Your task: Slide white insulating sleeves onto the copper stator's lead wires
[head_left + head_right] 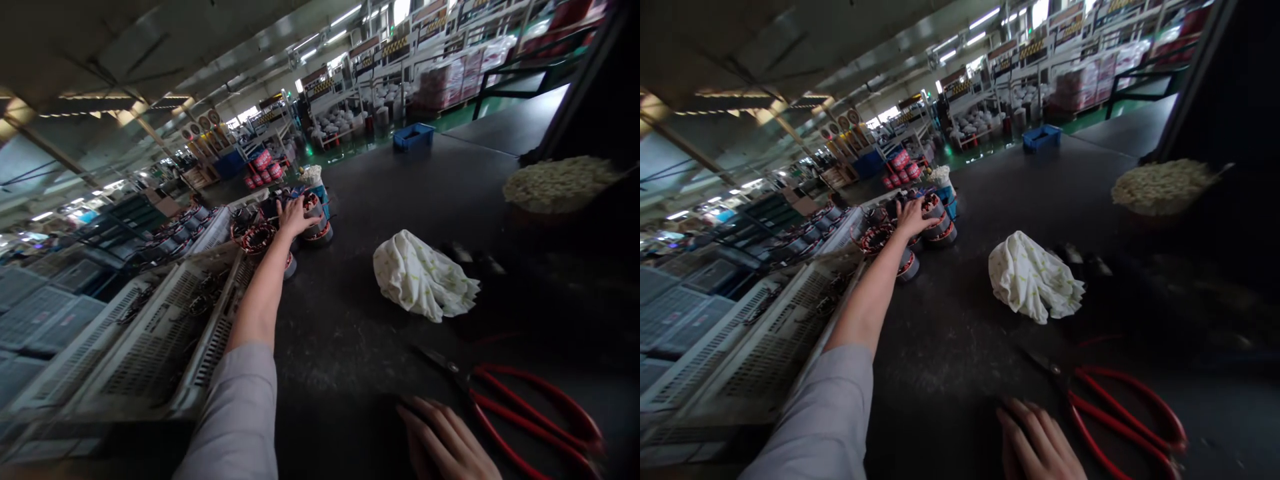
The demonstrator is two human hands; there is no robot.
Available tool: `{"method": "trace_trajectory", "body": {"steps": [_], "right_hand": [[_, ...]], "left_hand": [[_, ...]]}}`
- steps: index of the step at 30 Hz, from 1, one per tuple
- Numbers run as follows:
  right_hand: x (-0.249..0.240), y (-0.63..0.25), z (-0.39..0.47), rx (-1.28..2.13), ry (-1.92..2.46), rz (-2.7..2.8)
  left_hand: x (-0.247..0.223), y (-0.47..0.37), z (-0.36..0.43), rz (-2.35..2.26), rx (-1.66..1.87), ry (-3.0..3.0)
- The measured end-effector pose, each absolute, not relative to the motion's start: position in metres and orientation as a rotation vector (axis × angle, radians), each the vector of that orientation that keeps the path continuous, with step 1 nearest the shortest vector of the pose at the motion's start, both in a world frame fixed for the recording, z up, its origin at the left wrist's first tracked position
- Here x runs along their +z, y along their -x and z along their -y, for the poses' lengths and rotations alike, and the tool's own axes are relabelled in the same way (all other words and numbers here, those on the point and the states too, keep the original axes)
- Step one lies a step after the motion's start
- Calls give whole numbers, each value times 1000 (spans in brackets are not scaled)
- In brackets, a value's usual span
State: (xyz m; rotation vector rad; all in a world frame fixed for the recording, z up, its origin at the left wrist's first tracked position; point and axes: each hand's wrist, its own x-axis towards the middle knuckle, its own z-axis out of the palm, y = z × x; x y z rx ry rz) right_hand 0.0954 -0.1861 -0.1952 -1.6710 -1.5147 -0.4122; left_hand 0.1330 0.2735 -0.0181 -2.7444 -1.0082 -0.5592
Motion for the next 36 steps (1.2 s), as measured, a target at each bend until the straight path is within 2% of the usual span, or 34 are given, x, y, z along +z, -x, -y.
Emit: {"method": "trace_trajectory", "body": {"steps": [3, 4, 8, 11, 15, 18, 23, 25, 28, 30, 36], "right_hand": [[-193, -90, 188, -335, 1695, 1448], [-193, -88, 189, -311, 1708, 1417], [-192, -82, 190, -213, 1739, 1371], [-191, -78, 193, -173, 1719, 1357], [-186, -78, 196, -112, 1648, 1305], [-175, -83, 196, -99, 1556, 1175], [-157, -98, 200, -266, 1589, 1107], [-159, -103, 208, -380, 1670, 1140], [-174, -114, 225, -572, 1815, 1145], [-188, -122, 234, -654, 1877, 1113], [-201, -130, 241, -652, 1952, 1129]], "left_hand": [[-16, -94, -223, 954, -968, 2784], [-18, -76, -200, 848, -984, 2921], [-42, 12, -98, 376, -614, 3323], [-72, 78, -36, 394, -392, 3348], [-113, 142, 9, 748, -872, 3263], [-128, 156, 19, 1016, -1197, 3302], [-117, 99, 3, 1075, -1357, 3724], [-108, 57, -8, 1251, -1289, 3902], [-95, -7, -19, 1889, -1094, 3871], [-88, -44, -25, 2156, -941, 3751], [-83, -123, -35, 2331, -889, 3588]]}}
